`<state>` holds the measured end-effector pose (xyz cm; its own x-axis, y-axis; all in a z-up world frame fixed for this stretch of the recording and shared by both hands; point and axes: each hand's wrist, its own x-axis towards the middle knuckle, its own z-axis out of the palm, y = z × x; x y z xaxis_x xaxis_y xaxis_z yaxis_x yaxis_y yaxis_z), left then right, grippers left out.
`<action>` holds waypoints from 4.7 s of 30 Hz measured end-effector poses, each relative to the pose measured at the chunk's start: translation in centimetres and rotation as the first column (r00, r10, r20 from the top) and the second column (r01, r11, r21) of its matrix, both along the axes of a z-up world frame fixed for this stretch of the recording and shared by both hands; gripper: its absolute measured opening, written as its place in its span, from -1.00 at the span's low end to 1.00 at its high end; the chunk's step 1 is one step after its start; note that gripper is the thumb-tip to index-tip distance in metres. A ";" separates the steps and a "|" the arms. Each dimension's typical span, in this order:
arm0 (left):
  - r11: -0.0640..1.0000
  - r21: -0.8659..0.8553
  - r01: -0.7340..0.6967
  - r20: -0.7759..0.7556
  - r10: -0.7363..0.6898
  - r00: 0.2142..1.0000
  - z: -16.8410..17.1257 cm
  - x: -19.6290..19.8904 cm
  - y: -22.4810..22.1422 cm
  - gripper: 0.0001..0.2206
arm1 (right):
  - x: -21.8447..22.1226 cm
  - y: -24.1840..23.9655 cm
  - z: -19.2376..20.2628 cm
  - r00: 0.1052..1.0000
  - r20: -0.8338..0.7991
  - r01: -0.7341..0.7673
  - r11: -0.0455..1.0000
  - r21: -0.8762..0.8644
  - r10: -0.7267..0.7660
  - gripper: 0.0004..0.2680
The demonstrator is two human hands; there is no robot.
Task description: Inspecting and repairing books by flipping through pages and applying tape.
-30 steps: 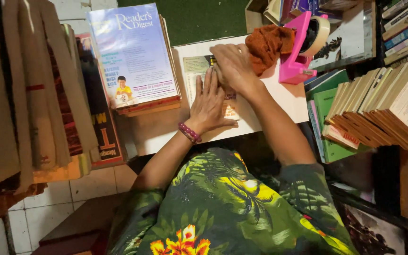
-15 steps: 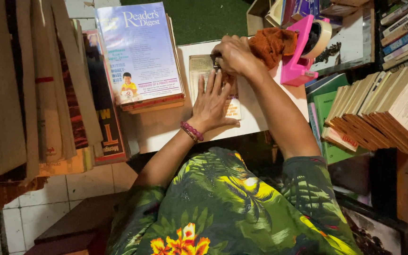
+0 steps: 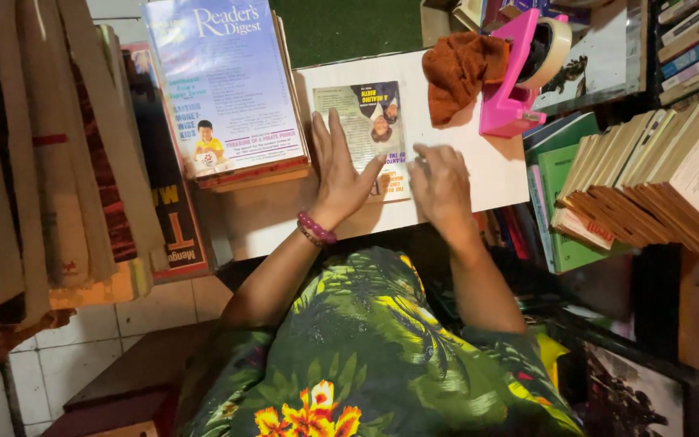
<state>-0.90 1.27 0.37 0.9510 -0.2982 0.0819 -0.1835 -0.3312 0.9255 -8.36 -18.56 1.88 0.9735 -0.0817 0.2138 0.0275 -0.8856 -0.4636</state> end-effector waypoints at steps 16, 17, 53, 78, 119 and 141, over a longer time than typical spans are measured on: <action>0.875 -0.463 -0.141 -0.200 0.052 0.978 3.9 0.0 0.9 -0.11 | 1.4 2.5 1.7 0.973 -0.095 0.228 0.926 0.299 -0.209 -0.62; 0.854 -0.500 -0.142 -0.204 0.044 0.978 4.0 0.0 0.8 -0.12 | 1.9 2.4 1.7 0.984 -0.048 0.178 0.953 0.244 -0.172 -0.64; 0.906 -0.420 0.044 -0.277 -0.174 0.945 1.1 -2.2 2.9 -0.57 | 17.2 -1.2 9.2 0.727 -0.393 -0.573 0.813 0.105 0.563 -0.88; 0.941 -0.320 -0.112 -0.518 -0.075 0.852 1.4 -2.1 4.1 -0.53 | 20.6 3.4 11.0 0.529 -0.820 -0.390 0.921 -0.008 0.217 -0.67; 0.785 -0.612 0.100 0.012 -0.117 0.993 4.6 -2.2 3.6 -0.60 | 11.3 -2.5 25.5 0.752 -0.466 -0.646 0.661 -0.382 0.466 -0.91; 0.984 0.000 0.178 0.589 -0.144 0.796 3.7 -1.4 6.5 -0.66 | 1.6 -6.5 9.5 0.863 0.258 -0.486 0.569 0.663 0.435 -0.80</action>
